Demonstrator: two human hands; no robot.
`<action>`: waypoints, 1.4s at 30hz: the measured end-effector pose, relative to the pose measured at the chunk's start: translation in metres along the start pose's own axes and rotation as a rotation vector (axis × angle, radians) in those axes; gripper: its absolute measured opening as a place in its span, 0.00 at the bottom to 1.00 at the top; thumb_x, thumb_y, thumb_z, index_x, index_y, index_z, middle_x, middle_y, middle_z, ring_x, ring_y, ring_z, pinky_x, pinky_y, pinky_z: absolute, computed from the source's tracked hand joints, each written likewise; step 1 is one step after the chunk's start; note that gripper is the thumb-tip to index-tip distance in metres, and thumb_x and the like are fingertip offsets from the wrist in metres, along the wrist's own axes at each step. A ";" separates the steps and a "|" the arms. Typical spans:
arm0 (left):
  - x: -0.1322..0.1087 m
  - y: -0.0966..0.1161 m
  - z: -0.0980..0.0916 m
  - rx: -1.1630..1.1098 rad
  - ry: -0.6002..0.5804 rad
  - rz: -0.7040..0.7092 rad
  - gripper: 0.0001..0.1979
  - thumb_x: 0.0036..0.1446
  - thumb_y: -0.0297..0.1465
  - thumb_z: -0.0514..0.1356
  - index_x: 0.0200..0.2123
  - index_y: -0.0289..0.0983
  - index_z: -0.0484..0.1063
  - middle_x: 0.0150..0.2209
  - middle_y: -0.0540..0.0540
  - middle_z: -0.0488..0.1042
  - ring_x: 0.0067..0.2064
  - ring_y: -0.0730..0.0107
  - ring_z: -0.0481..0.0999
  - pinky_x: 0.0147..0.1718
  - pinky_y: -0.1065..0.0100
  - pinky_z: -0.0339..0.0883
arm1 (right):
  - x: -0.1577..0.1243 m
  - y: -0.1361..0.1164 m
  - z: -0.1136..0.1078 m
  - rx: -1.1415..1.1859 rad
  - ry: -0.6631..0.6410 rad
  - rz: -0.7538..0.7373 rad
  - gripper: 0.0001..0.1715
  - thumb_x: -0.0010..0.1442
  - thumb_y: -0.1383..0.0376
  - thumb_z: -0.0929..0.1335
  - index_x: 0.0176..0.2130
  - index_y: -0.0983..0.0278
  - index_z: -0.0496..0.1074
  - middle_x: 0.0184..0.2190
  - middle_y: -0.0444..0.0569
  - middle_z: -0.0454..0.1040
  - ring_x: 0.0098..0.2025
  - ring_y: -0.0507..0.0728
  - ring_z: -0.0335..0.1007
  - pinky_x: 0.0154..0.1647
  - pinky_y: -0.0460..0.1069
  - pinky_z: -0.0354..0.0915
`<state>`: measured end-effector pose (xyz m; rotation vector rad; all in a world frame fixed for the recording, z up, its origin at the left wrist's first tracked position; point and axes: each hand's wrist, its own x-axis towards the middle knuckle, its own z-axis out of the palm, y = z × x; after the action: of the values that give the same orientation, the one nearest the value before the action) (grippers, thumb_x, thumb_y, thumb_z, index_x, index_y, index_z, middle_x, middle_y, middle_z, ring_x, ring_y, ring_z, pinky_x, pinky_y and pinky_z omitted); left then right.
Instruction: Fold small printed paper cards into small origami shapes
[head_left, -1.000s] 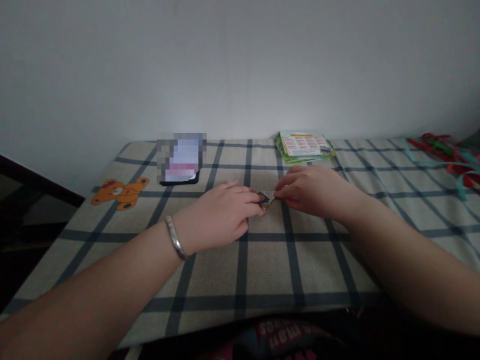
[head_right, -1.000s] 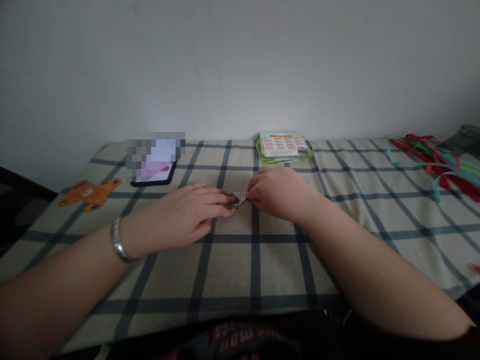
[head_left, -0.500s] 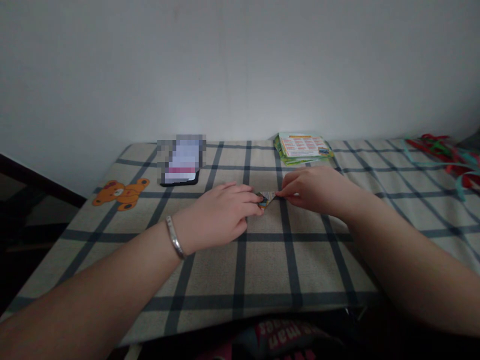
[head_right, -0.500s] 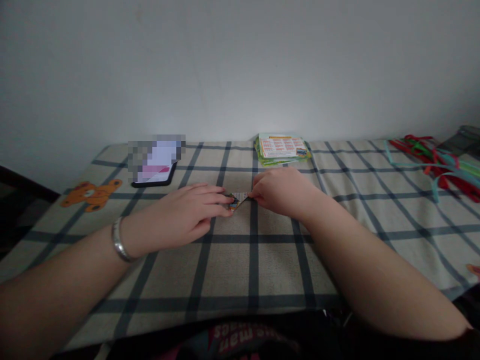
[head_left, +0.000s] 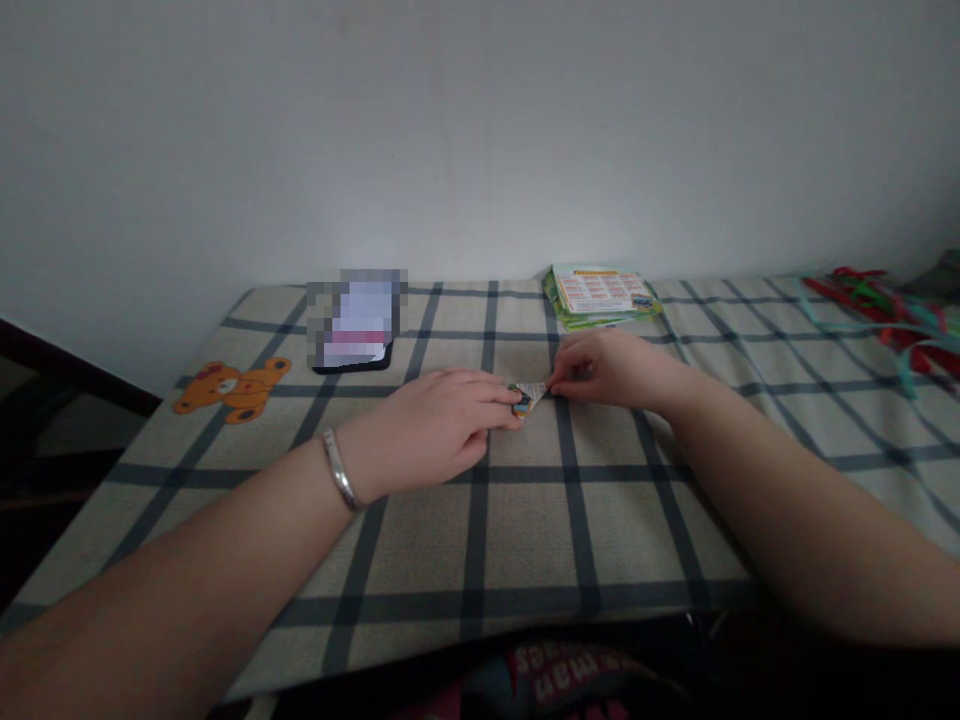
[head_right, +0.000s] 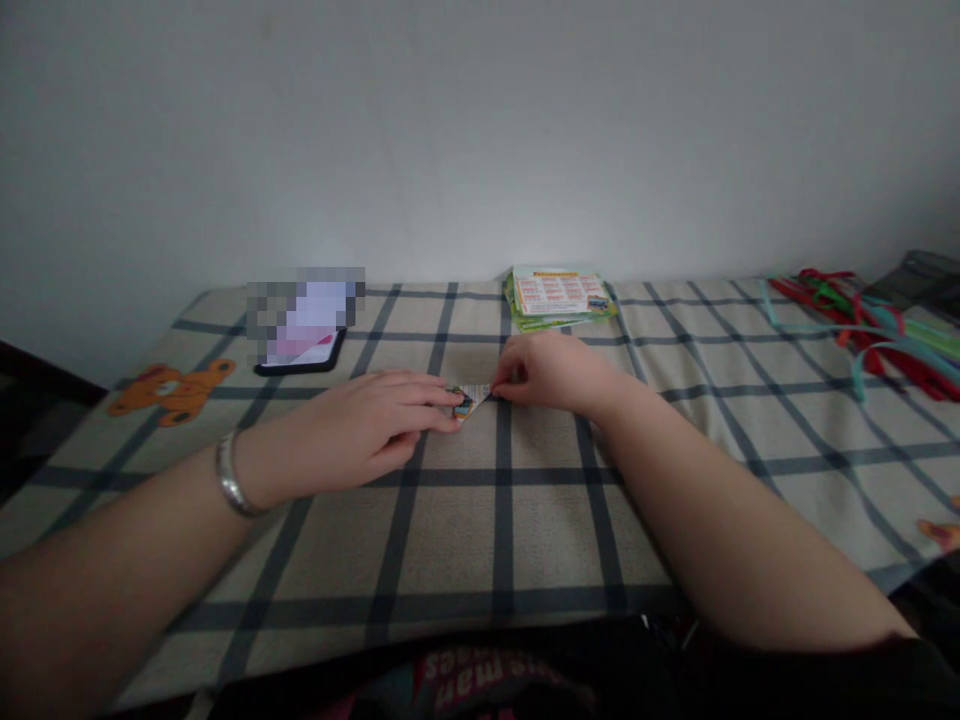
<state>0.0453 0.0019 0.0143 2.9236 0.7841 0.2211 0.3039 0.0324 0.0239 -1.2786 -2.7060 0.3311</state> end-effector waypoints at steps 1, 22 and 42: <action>0.000 -0.001 0.000 -0.008 0.001 0.009 0.19 0.59 0.25 0.54 0.51 0.46 0.73 0.59 0.53 0.69 0.61 0.67 0.64 0.61 0.58 0.57 | 0.001 0.000 0.001 0.000 0.014 -0.010 0.07 0.57 0.64 0.68 0.34 0.62 0.78 0.33 0.46 0.77 0.32 0.51 0.69 0.32 0.45 0.59; 0.008 -0.019 0.013 -0.274 0.160 0.042 0.12 0.59 0.22 0.53 0.36 0.38 0.75 0.47 0.48 0.77 0.52 0.68 0.72 0.54 0.61 0.64 | 0.000 -0.018 0.012 -0.225 0.142 -0.216 0.11 0.64 0.64 0.65 0.44 0.60 0.75 0.40 0.47 0.77 0.40 0.55 0.71 0.36 0.48 0.59; 0.014 -0.015 0.021 -0.068 0.359 -0.135 0.04 0.58 0.28 0.60 0.38 0.38 0.73 0.40 0.49 0.77 0.45 0.64 0.74 0.55 0.56 0.60 | 0.003 -0.045 0.017 -0.090 0.172 -0.010 0.10 0.59 0.62 0.66 0.37 0.62 0.77 0.33 0.47 0.78 0.34 0.55 0.71 0.33 0.48 0.58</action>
<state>0.0533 0.0209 -0.0073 2.7872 0.9929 0.7585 0.2649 0.0044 0.0187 -1.2536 -2.6072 0.0940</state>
